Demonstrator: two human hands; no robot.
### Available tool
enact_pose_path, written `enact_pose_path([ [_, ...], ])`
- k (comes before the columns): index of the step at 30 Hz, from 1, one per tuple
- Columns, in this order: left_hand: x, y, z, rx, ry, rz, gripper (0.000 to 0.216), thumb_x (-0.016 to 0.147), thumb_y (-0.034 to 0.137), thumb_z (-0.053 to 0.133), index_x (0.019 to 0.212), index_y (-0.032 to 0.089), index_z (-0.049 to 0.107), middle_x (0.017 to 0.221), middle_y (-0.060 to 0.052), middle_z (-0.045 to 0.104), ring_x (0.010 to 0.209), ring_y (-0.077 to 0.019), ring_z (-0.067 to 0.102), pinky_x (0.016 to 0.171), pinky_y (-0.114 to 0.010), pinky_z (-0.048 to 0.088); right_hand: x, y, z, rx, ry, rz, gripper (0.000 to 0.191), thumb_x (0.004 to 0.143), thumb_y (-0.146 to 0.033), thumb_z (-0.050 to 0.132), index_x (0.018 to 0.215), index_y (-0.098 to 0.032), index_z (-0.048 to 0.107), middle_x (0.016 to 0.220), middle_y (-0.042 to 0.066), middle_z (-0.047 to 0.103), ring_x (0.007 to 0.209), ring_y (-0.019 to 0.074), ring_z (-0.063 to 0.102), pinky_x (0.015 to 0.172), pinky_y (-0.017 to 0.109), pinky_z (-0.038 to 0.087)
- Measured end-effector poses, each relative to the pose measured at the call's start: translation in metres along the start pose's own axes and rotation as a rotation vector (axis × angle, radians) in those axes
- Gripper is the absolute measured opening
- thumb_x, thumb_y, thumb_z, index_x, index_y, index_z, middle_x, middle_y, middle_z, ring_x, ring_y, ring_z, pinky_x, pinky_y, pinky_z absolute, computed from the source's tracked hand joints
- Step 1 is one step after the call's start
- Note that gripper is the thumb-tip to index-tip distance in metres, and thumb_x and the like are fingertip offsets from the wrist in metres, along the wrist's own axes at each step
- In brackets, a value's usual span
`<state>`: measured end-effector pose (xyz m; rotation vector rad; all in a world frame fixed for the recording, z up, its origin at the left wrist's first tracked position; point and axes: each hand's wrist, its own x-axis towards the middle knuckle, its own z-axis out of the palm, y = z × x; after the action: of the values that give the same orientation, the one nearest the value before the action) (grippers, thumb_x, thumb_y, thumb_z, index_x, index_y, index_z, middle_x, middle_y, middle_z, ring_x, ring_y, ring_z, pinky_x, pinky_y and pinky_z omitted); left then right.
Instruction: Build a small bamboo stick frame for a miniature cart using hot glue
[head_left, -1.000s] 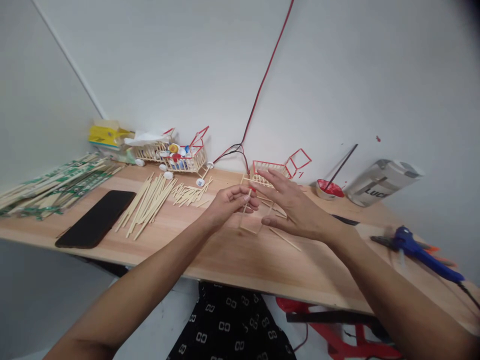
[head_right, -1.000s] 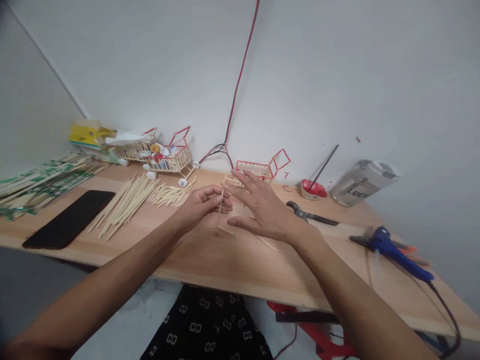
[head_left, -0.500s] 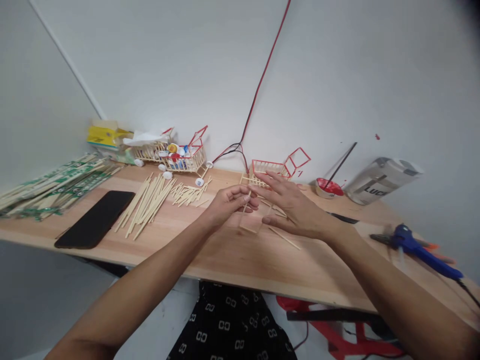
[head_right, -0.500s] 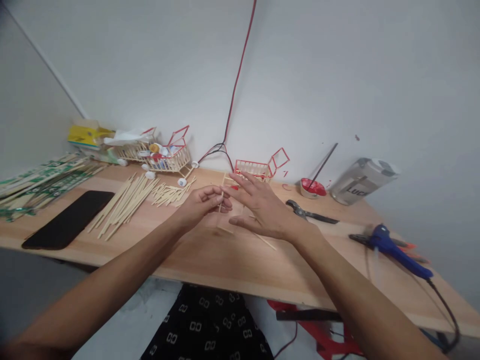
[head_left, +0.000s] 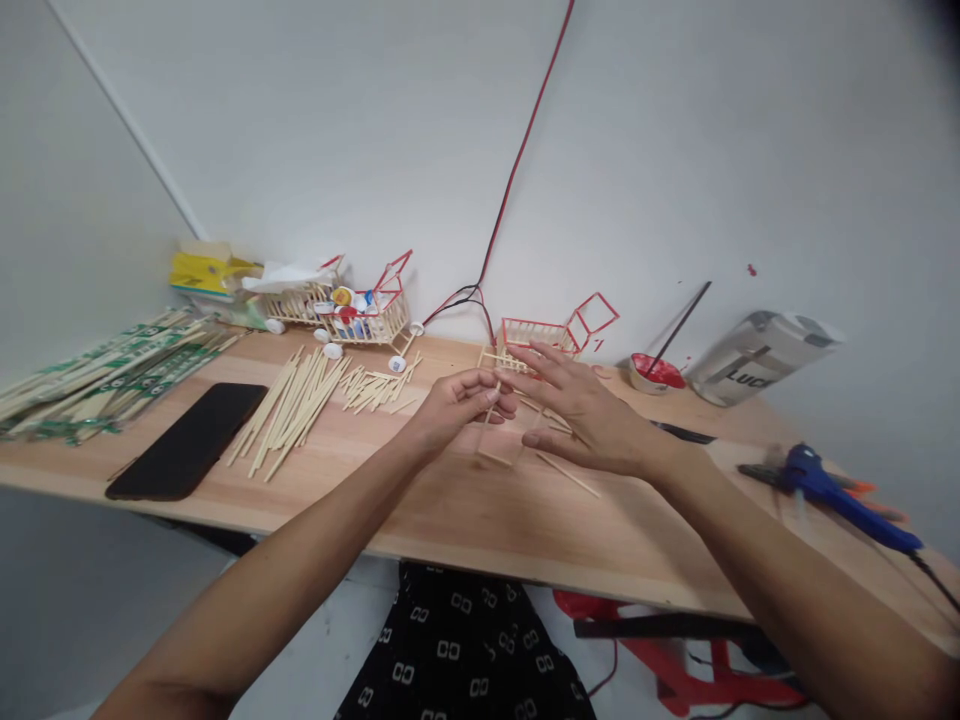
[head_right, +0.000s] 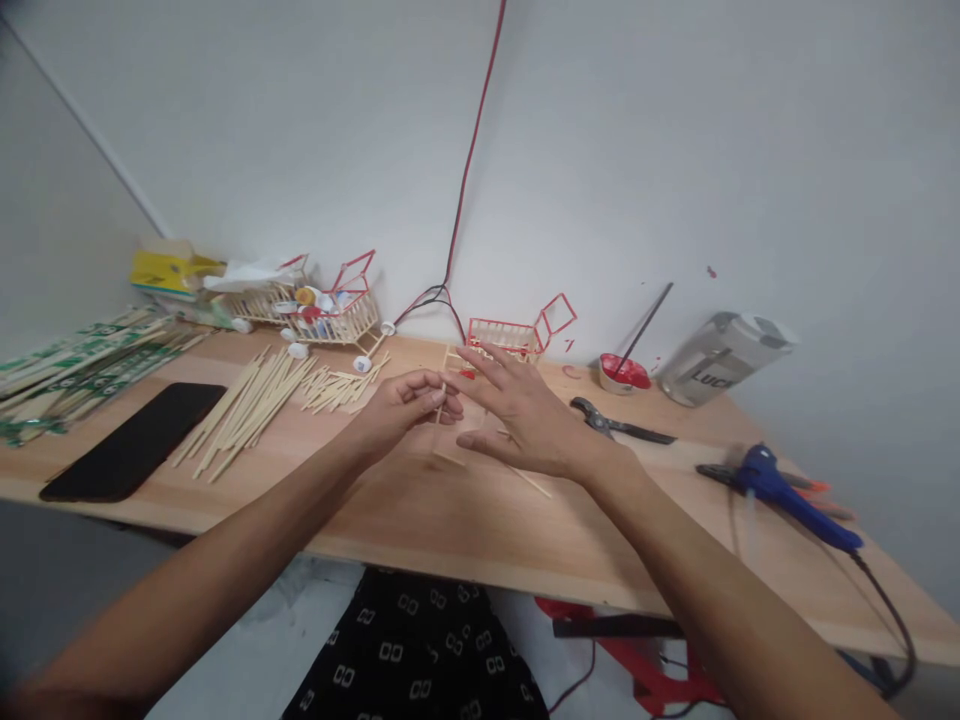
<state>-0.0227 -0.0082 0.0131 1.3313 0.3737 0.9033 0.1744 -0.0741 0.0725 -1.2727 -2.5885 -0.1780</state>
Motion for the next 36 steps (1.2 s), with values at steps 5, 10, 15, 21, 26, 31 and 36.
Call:
enact_pose_path([
  [5, 0.001, 0.0, 0.0, -0.01, 0.003, 0.0, 0.024, 0.078, 0.034, 0.066, 0.088, 0.013, 0.06, 0.084, -0.006, 0.066, 0.079, -0.0158, 0.064, 0.08, -0.034, 0.05, 0.0, 0.0, 0.0, 0.013, -0.001, -0.004, 0.07, 0.086, -0.055, 0.049, 0.148, -0.033, 0.023, 0.156, 0.001, 0.015, 0.143, 0.0279, 0.013, 0.113, 0.053, 0.019],
  [10, -0.001, 0.003, 0.002, 0.011, 0.011, -0.016, 0.025, 0.079, 0.032, 0.066, 0.092, 0.012, 0.062, 0.084, -0.006, 0.067, 0.078, -0.0147, 0.064, 0.079, -0.032, 0.049, -0.001, 0.001, -0.008, 0.076, -0.012, 0.023, 0.077, 0.085, -0.056, 0.049, 0.149, -0.031, 0.015, 0.157, 0.001, 0.007, 0.144, 0.0268, 0.005, 0.114, 0.051, 0.016],
  [15, -0.001, 0.002, 0.002, 0.013, 0.009, -0.027, 0.023, 0.08, 0.032, 0.065, 0.093, 0.012, 0.062, 0.084, -0.007, 0.067, 0.079, -0.0149, 0.064, 0.079, -0.032, 0.049, 0.001, 0.003, -0.016, 0.066, -0.047, 0.031, 0.085, 0.082, -0.061, 0.051, 0.15, -0.032, 0.01, 0.158, 0.0, 0.001, 0.143, 0.0292, -0.001, 0.114, 0.053, 0.012],
  [21, 0.0, 0.002, 0.001, 0.021, 0.004, -0.015, 0.024, 0.079, 0.032, 0.066, 0.091, 0.012, 0.061, 0.083, -0.006, 0.068, 0.079, -0.0146, 0.064, 0.081, -0.033, 0.048, 0.005, 0.002, -0.014, 0.058, -0.083, 0.007, 0.08, 0.081, -0.061, 0.053, 0.148, -0.034, 0.019, 0.158, -0.001, 0.001, 0.143, 0.0302, -0.001, 0.113, 0.055, 0.013],
  [26, 0.001, 0.0, 0.001, 0.009, -0.01, 0.011, 0.024, 0.079, 0.033, 0.066, 0.089, 0.013, 0.06, 0.084, -0.006, 0.067, 0.08, -0.0152, 0.064, 0.081, -0.034, 0.049, 0.004, 0.002, -0.012, 0.045, -0.074, -0.012, 0.077, 0.083, -0.059, 0.052, 0.148, -0.034, 0.02, 0.158, -0.001, 0.002, 0.143, 0.0297, 0.0, 0.113, 0.055, 0.013],
  [31, 0.001, 0.0, 0.001, 0.005, -0.013, 0.012, 0.024, 0.078, 0.035, 0.067, 0.087, 0.013, 0.06, 0.083, -0.006, 0.067, 0.08, -0.0156, 0.064, 0.081, -0.034, 0.049, 0.003, 0.001, -0.009, 0.035, -0.069, -0.006, 0.071, 0.085, -0.057, 0.05, 0.147, -0.034, 0.024, 0.157, -0.001, 0.006, 0.143, 0.0283, 0.002, 0.114, 0.054, 0.013],
  [36, 0.0, 0.001, 0.002, 0.003, 0.008, -0.01, 0.024, 0.078, 0.033, 0.066, 0.091, 0.013, 0.062, 0.083, -0.007, 0.068, 0.078, -0.0152, 0.064, 0.08, -0.032, 0.049, -0.001, 0.001, -0.013, 0.106, -0.033, 0.031, 0.078, 0.086, -0.056, 0.048, 0.15, -0.031, 0.011, 0.157, 0.001, 0.007, 0.143, 0.0272, 0.005, 0.115, 0.051, 0.014],
])
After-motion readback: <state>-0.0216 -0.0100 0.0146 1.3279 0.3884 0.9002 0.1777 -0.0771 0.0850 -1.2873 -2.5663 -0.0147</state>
